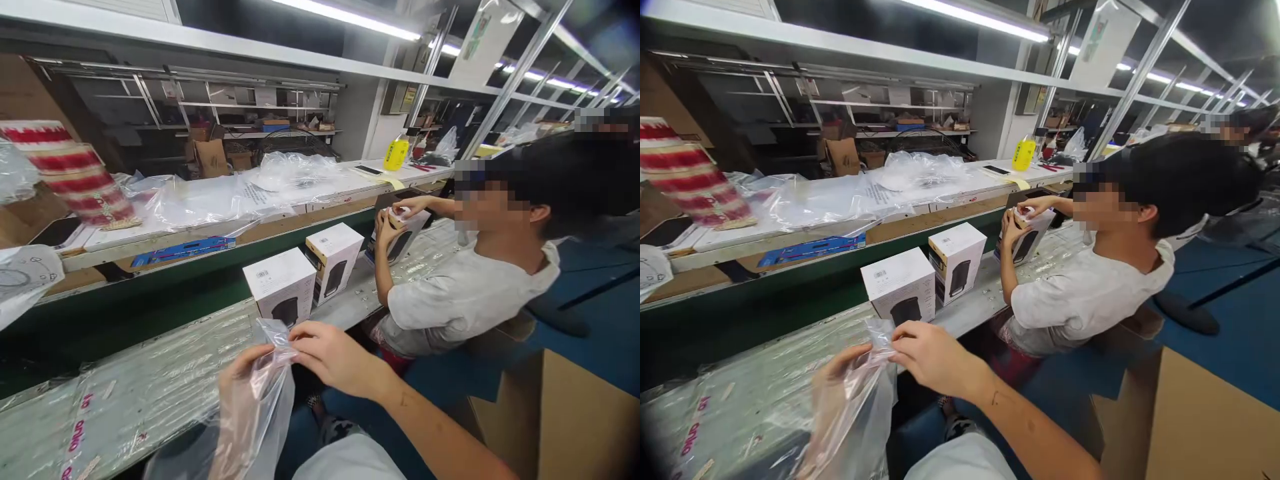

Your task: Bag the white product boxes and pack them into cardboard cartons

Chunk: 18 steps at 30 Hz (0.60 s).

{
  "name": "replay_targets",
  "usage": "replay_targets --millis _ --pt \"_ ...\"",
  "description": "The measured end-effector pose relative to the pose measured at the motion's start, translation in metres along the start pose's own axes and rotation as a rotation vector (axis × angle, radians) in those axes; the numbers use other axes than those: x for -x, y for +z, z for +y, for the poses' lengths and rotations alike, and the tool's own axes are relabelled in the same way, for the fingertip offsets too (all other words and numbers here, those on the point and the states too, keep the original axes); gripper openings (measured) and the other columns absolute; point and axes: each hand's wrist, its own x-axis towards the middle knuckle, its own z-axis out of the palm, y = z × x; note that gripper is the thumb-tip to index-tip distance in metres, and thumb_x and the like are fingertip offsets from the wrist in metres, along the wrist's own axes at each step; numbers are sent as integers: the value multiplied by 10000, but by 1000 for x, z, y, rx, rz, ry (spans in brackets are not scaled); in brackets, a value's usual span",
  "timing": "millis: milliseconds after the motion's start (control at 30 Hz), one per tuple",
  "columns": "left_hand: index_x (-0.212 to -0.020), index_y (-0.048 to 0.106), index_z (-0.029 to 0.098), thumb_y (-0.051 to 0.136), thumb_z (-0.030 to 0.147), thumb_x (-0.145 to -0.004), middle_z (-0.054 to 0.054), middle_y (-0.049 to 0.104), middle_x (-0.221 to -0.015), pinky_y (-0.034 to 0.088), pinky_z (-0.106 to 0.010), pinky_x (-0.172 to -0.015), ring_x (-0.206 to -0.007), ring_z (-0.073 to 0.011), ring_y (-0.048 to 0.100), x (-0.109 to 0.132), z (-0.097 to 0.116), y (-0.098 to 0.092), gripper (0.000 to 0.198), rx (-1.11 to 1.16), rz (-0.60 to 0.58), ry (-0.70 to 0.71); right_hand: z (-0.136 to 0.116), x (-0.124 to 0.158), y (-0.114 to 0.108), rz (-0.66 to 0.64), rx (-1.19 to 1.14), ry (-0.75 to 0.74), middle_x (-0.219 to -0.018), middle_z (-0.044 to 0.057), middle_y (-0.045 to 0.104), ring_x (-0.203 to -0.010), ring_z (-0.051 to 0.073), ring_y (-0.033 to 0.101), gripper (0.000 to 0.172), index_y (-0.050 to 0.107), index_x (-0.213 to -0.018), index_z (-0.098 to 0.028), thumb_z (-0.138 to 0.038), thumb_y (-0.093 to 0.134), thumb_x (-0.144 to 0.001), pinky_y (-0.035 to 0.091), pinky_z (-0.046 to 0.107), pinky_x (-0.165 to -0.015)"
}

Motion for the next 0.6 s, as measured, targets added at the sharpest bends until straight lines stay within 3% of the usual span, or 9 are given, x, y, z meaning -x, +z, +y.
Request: replay_targets --millis 67,133,233,333,433,467,533,567,600 --pt "-756 784 222 870 384 -531 -72 775 -774 633 -386 -713 -737 -288 739 -1 -1 5 290 106 -128 -106 3 10 -17 -43 -15 -1 -1210 93 662 -1102 185 623 273 709 -1168 -186 -242 473 -1043 511 322 -991" --pt "-803 772 190 891 364 -550 -84 777 -764 626 -356 -689 -717 -269 744 -2 -2 9 329 213 -165 -184 9 15 -22 25 -33 -61 -1250 92 661 -1153 194 603 270 705 -1207 -215 -205 503 -1028 516 348 -1002" --pt "-772 723 174 927 329 -507 -71 754 -678 594 -288 -596 -616 -225 722 -5 -1 17 369 317 -176 -219 19 15 -10 243 -158 -232 -1134 66 714 -1136 200 599 201 742 -1102 -255 -168 621 -967 528 370 -987" --pt "-746 700 178 917 331 -541 -71 755 -677 573 -260 -555 -585 -205 712 -6 2 22 336 359 -175 -172 25 11 7 368 -286 -132 -925 41 714 -945 187 644 47 729 -888 -224 -177 728 -894 548 345 -892" --pt "-900 744 179 840 340 -708 -97 787 -817 609 -286 -669 -746 -228 755 -4 6 20 268 301 -242 -22 24 10 10 218 -205 142 -892 37 663 -859 190 639 90 661 -829 -192 -179 745 -859 548 339 -821" --pt "-981 752 185 793 325 -777 -97 791 -863 613 -293 -738 -817 -226 759 -3 8 19 251 265 -293 42 23 10 7 106 -182 180 -971 49 664 -919 205 644 140 669 -931 -190 -190 770 -834 550 348 -849" --pt "-1100 740 217 719 274 -861 -79 790 -949 596 -295 -856 -911 -202 752 1 13 19 247 222 -357 143 20 9 2 -77 -202 155 -1208 85 635 -1108 232 623 480 612 -1258 -202 -240 803 -819 535 363 -959" --pt "-1124 727 237 713 254 -867 -66 784 -992 592 -293 -871 -919 -192 749 2 15 21 258 238 -344 163 19 7 0 -105 -219 128 -1301 95 600 -1186 234 596 596 545 -1379 -217 -268 793 -840 516 362 -1009" --pt "-1119 715 252 734 244 -850 -52 775 -1017 597 -287 -847 -897 -185 749 3 16 23 270 275 -289 163 19 4 0 -86 -217 100 -1327 95 589 -1212 227 583 602 515 -1428 -230 -287 758 -880 504 357 -1029"
